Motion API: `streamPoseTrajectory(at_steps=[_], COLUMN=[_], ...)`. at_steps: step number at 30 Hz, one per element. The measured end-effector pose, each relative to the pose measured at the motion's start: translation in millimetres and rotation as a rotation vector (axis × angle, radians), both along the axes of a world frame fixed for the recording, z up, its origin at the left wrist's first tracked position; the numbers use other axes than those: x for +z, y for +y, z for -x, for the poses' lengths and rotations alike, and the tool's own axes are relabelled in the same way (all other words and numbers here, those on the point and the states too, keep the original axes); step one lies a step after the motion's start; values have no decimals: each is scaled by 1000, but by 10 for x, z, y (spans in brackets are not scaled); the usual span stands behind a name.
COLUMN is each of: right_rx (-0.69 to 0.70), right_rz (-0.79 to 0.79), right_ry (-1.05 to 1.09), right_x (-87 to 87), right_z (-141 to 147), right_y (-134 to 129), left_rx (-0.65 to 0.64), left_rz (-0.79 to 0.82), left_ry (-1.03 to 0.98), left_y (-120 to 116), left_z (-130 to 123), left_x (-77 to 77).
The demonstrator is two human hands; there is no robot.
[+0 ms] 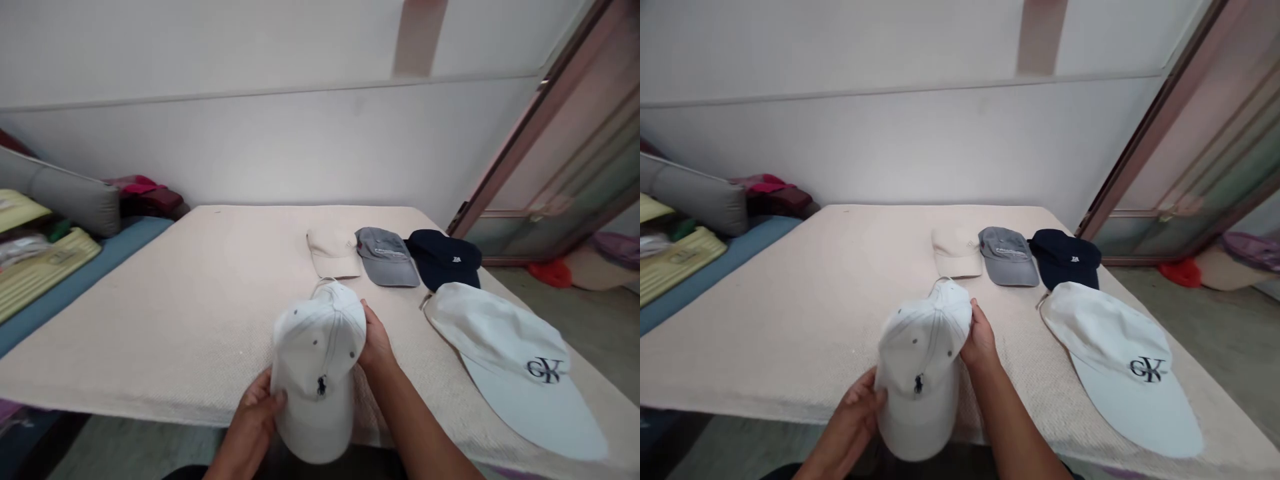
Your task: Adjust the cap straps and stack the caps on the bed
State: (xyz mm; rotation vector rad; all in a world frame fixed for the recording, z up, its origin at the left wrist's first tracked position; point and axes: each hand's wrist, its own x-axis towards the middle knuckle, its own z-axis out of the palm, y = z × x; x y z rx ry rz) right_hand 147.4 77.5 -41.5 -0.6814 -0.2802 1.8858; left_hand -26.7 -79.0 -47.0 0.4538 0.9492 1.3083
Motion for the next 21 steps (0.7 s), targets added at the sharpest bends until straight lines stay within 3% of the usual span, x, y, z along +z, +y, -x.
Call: streamPoseTrajectory(at_steps=[4,8,10,13,15,18,21], right_rx=[12,72,91,118,131,161,185], right_rz=[-90,16,50,84,109,121,100], right_ry=[6,-74,-99,-113,-127,-148,-186], right_x=[-77,-145,-165,-194,-218,-253,-266], right_z=[124,188,226,301,348,394,416], right_y=[-17,-68,-96,-128,-142,-161,-180], left_rx=[237,433,552,663,647,592,597], left_rz=[-51,-184,-236,-203,-42,141,187], left_ry=[80,110,69,4,27,75,85], left_y=[235,541,660,753,756,715,689], left_z=[485,1214,1619,2183,2474,2745,2876], left_x=[208,511,570,442,244,-54,-189])
